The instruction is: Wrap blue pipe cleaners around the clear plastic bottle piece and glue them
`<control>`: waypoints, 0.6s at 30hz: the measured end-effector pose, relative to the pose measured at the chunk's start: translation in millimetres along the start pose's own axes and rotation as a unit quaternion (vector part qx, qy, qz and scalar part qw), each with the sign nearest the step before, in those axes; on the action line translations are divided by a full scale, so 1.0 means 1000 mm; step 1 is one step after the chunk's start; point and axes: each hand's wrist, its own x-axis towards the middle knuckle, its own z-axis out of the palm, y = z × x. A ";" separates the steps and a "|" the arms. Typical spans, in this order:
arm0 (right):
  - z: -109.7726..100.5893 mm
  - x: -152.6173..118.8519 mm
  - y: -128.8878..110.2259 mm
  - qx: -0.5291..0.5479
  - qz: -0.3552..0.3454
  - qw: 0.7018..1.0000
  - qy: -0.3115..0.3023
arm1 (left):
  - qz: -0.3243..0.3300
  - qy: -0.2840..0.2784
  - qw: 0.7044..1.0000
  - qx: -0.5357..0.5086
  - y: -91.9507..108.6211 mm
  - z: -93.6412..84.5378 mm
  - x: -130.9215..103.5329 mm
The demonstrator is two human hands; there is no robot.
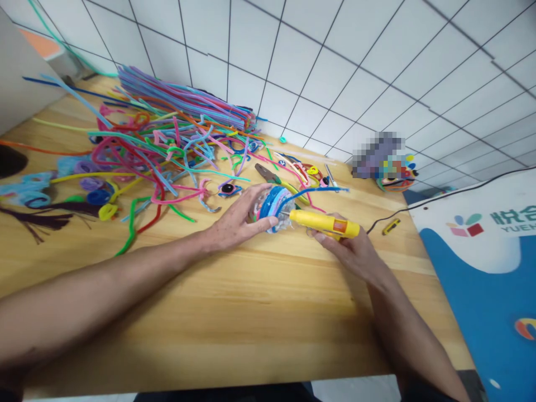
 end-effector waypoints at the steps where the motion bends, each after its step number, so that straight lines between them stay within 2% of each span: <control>1: 0.000 0.000 0.000 -0.002 -0.004 1.000 -0.006 | 0.000 0.001 1.000 0.000 0.000 0.000 0.000; 4: 0.000 0.000 0.000 -0.003 -0.009 1.000 -0.012 | -0.002 0.004 1.000 -0.003 -0.001 0.000 0.000; 8: 0.001 0.000 0.001 0.006 0.000 1.000 0.011 | -0.007 0.002 1.000 -0.004 -0.001 0.001 0.000; 18: 0.002 -0.001 0.004 0.011 0.003 1.000 0.002 | -0.012 0.001 1.000 -0.001 0.000 0.000 0.000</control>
